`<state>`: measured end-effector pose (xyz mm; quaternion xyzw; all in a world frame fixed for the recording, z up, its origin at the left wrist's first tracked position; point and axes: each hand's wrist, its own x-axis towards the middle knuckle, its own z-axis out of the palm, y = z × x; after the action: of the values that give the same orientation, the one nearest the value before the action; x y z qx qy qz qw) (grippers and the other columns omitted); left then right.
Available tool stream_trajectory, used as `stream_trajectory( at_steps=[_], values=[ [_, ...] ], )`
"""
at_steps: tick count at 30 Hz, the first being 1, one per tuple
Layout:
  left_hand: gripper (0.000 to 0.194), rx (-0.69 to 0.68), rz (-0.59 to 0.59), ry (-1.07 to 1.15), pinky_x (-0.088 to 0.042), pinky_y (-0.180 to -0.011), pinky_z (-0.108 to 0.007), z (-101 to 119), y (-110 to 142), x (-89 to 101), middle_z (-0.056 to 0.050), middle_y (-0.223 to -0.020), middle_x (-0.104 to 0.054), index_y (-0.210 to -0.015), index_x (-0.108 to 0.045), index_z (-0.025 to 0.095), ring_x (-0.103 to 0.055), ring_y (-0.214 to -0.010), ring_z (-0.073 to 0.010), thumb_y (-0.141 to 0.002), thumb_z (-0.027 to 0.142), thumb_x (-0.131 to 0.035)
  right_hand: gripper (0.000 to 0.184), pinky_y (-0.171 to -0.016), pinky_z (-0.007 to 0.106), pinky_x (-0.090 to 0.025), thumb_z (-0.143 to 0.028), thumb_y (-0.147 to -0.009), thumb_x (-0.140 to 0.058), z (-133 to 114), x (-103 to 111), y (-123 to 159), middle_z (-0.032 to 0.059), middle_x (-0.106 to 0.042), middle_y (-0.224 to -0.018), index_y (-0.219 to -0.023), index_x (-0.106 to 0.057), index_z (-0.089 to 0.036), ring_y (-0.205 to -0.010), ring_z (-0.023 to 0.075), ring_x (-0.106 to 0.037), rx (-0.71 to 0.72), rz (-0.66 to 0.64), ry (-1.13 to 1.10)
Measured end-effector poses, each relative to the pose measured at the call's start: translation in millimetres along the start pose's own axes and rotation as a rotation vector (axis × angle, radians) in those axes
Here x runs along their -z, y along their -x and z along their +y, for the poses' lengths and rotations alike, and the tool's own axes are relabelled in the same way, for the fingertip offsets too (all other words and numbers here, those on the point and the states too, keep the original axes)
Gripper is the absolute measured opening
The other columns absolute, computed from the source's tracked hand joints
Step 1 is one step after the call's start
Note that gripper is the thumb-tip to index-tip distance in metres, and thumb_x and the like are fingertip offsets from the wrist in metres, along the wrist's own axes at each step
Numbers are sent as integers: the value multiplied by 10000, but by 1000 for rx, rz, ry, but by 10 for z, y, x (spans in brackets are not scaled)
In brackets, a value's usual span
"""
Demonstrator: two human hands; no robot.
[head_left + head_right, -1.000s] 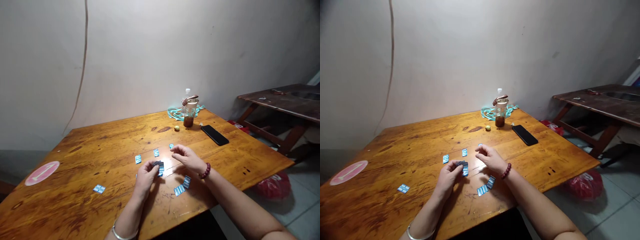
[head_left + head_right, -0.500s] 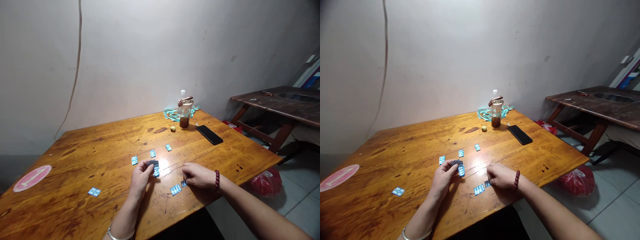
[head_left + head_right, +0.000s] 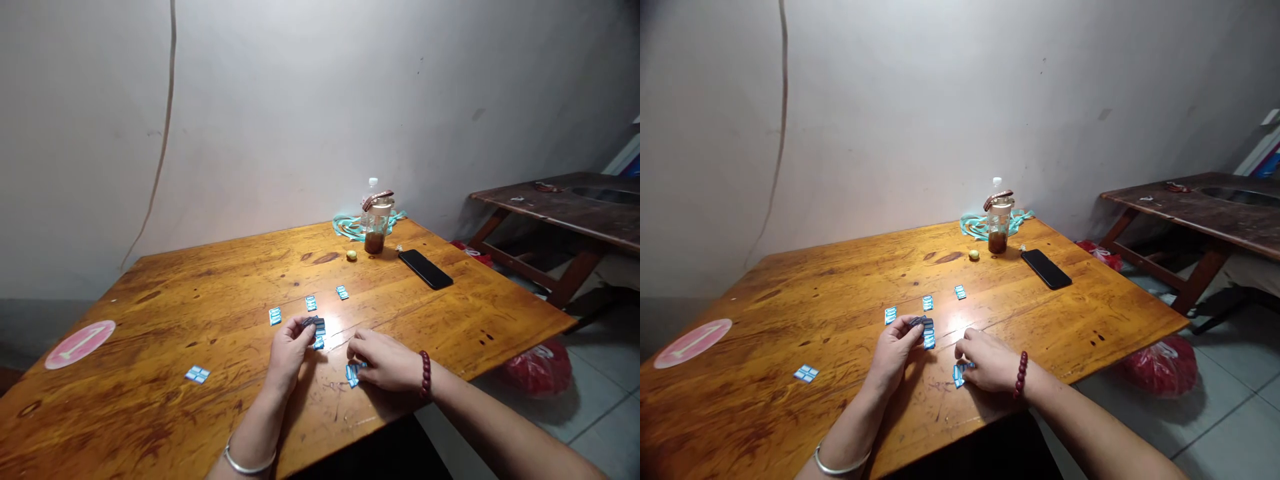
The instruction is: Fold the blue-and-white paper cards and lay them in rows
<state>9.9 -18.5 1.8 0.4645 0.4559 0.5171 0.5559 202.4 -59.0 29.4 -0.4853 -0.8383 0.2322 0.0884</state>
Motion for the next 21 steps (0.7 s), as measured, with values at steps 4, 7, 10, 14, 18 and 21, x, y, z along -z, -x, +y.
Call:
stream_trajectory(
  at_steps=[4,7,10,14,18,21],
  values=[
    [172,-2,-15,-1,-445,-524,-190,-3,2,-2,5,-668,-601,-789,-573,138,-522,-572,-84,-662,248,-611,237,-639,216,-320,-193,-650,-536,-27,1,-52,37,-575,-872,-882,-581,-196,-793,162,-506,17,-77,86],
    [172,0,-3,1,-443,-536,-189,-1,-1,4,3,-681,-606,-788,-576,141,-523,-581,-82,-658,248,-612,213,-575,220,-307,-232,-640,-547,-11,-3,-71,42,-605,-823,-842,-598,-188,-736,169,-527,-25,-130,130],
    [200,3,-1,0,-451,-548,-213,5,0,6,-8,-701,-613,-797,-578,140,-531,-600,-98,-642,261,-618,218,-526,220,-286,-306,-632,-570,16,-4,-72,41,-620,-785,-812,-612,-191,-693,166,-530,-84,-166,139],
    [217,-4,-7,-5,-444,-534,-228,4,12,-3,-8,-680,-602,-801,-575,137,-517,-583,-104,-637,273,-618,168,-506,206,-277,-342,-631,-594,55,-44,-32,15,-613,-726,-697,-607,-189,-653,134,-512,-93,-179,37],
    [173,-14,-11,26,-415,-518,-200,10,24,-11,3,-661,-590,-775,-571,139,-498,-566,-91,-657,259,-610,131,-513,197,-285,-277,-623,-611,56,-55,-36,-3,-576,-670,-618,-546,-164,-616,108,-472,-75,-52,-167],
    [155,-33,10,43,-403,-522,-192,31,23,-5,5,-658,-586,-762,-577,140,-497,-563,-89,-661,253,-611,117,-506,188,-307,-257,-684,-553,-33,36,-215,-28,-523,-608,-650,-493,-162,-565,84,-445,-50,23,-575]
  ],
)
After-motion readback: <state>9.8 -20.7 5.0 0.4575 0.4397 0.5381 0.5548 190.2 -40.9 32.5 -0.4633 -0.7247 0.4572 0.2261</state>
